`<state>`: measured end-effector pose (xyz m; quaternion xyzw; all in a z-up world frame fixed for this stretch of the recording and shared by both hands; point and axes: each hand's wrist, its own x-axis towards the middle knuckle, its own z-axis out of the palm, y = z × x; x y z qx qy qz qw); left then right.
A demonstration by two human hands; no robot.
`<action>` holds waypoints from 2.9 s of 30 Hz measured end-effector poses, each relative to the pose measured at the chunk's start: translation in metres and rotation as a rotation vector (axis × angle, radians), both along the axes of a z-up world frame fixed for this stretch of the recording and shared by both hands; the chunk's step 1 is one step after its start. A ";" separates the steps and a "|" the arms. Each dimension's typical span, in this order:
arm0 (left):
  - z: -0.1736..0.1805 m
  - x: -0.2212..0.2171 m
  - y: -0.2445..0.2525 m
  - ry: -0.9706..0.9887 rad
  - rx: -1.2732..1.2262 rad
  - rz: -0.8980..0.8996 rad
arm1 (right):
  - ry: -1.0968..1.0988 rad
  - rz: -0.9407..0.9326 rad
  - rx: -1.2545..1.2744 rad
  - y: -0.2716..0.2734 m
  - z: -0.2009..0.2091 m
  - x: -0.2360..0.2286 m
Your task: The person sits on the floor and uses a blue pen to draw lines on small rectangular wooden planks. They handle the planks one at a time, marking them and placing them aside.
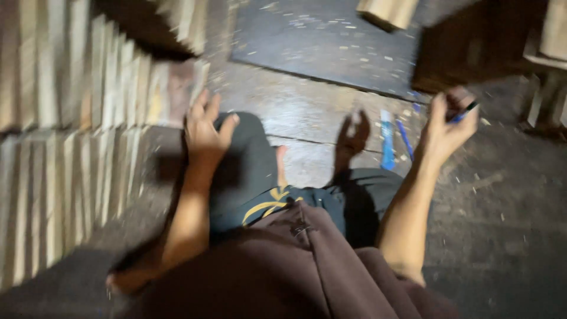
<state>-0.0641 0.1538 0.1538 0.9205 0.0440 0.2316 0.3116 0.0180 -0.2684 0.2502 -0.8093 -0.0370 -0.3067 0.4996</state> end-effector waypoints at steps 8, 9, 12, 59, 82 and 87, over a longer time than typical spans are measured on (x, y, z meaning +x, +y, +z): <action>-0.020 -0.009 -0.115 0.330 -0.361 -0.591 | 0.067 -0.741 -0.657 -0.184 0.005 0.101; -0.024 -0.005 -0.117 0.326 -0.355 -0.614 | 0.066 -0.765 -0.653 -0.197 0.005 0.106; -0.029 0.001 -0.119 0.412 -0.203 -0.611 | 0.290 -0.800 -0.690 -0.213 0.012 0.118; -0.121 0.085 -0.167 0.392 -1.159 -0.504 | 0.857 0.021 1.144 0.029 -0.177 -0.048; -0.060 0.089 -0.158 0.433 -1.144 -0.536 | 0.740 0.218 0.940 0.040 -0.153 -0.049; -0.045 0.088 -0.163 0.539 -0.914 -0.402 | 0.636 0.162 0.851 0.042 -0.161 -0.052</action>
